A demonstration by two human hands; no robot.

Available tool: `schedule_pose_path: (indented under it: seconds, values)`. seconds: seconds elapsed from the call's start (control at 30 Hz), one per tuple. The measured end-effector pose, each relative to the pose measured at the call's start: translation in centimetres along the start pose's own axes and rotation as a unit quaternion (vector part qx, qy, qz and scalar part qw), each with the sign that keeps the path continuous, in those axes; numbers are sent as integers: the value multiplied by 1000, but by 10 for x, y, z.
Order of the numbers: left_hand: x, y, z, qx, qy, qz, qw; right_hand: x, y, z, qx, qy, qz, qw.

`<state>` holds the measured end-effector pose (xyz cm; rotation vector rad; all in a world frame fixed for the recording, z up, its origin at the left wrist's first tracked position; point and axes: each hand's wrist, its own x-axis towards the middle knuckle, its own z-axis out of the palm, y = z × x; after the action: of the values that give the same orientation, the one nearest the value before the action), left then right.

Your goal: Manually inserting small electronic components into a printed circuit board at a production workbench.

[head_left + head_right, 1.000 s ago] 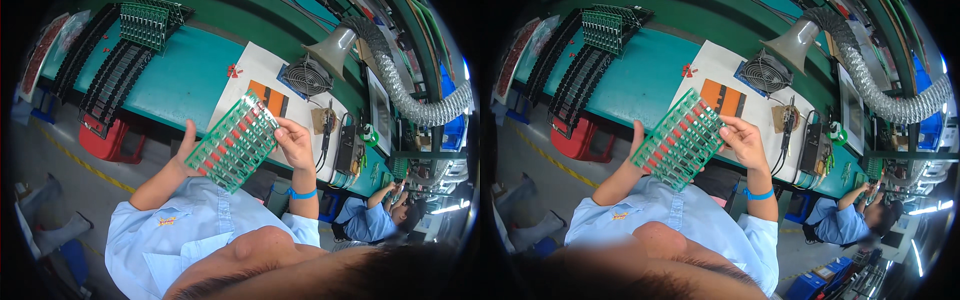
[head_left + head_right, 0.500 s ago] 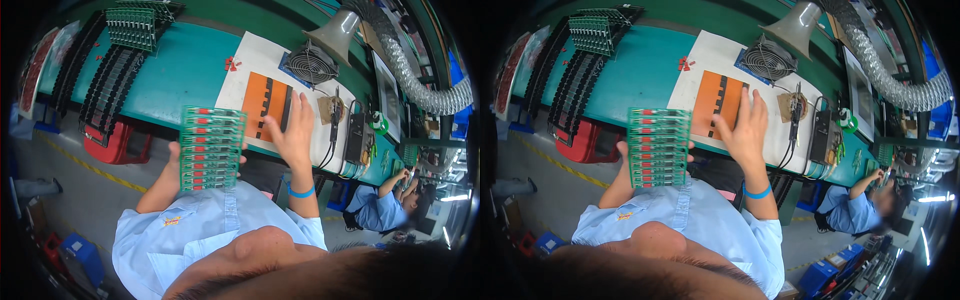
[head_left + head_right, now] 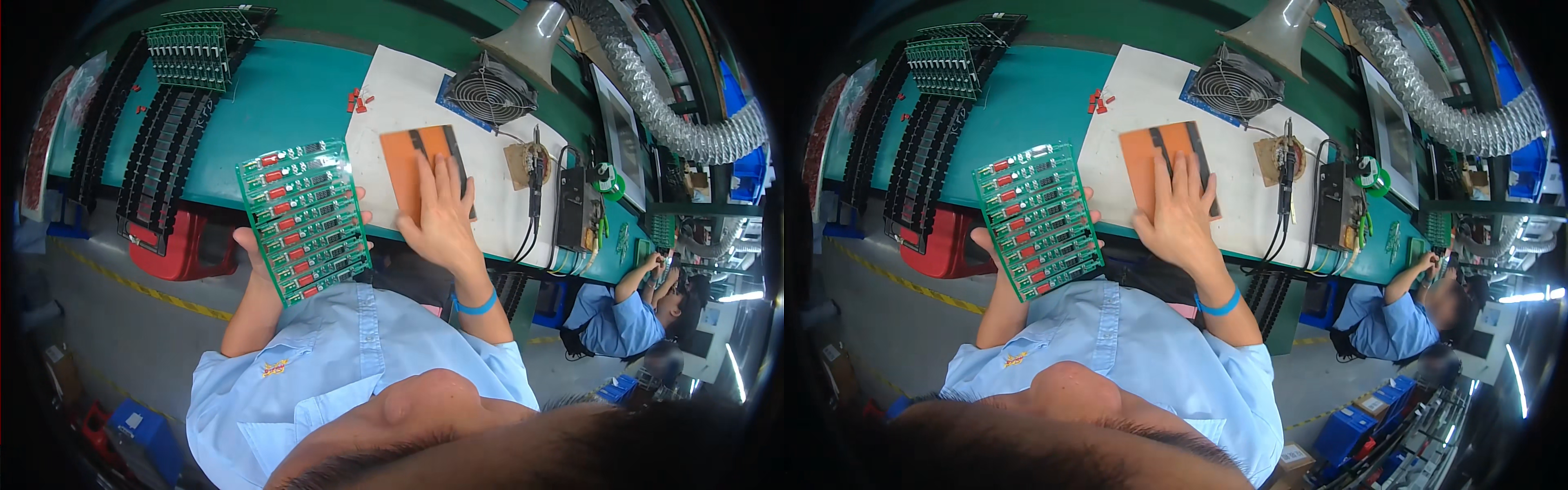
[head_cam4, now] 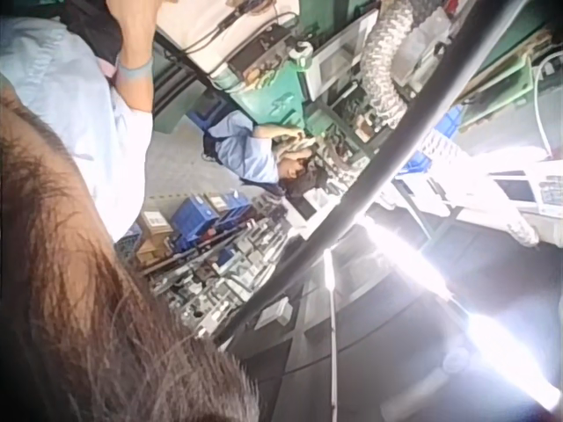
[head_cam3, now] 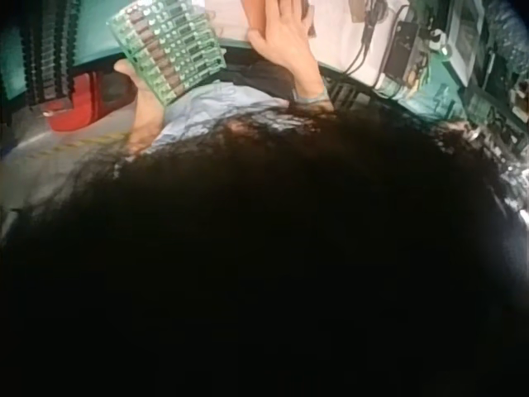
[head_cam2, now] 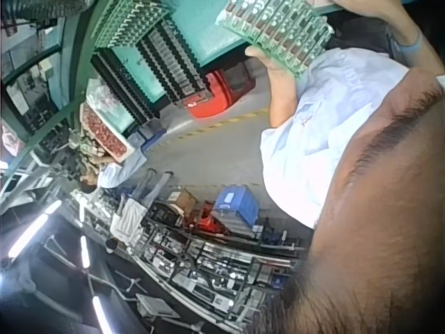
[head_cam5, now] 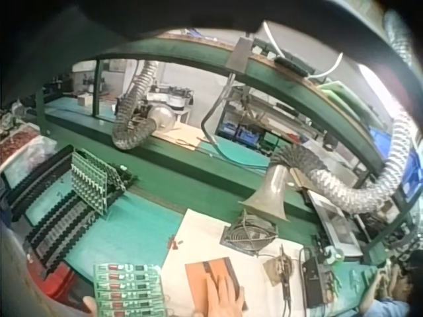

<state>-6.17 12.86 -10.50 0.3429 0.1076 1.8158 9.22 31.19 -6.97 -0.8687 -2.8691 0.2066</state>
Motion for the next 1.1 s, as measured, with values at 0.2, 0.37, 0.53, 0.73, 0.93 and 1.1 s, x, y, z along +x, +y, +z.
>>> schedule_pose_path:
  seconds: [0.2, 0.37, 0.53, 0.73, 0.93, 1.1]
  values:
    - [14, 10, 2, -2, 29, 57, 998, -50, 1, -24, 114, -62, -87, 988]
    - [21, 15, 0, 0, 21, 83, 996, -60, 21, -46, 158, -1, -76, 985]
    - [21, 11, 5, 14, 38, 79, 996, -67, 64, -103, 194, 242, 136, 941]
    - [22, 9, 10, 9, 7, 60, 998, -51, 54, -113, 158, 221, 78, 959]
    - [18, 22, 8, 5, -28, 73, 997, -47, 25, -68, 102, 60, -148, 982]
    - [9, 21, 9, -12, -11, 76, 997, -22, 45, -39, 56, 107, -154, 981]
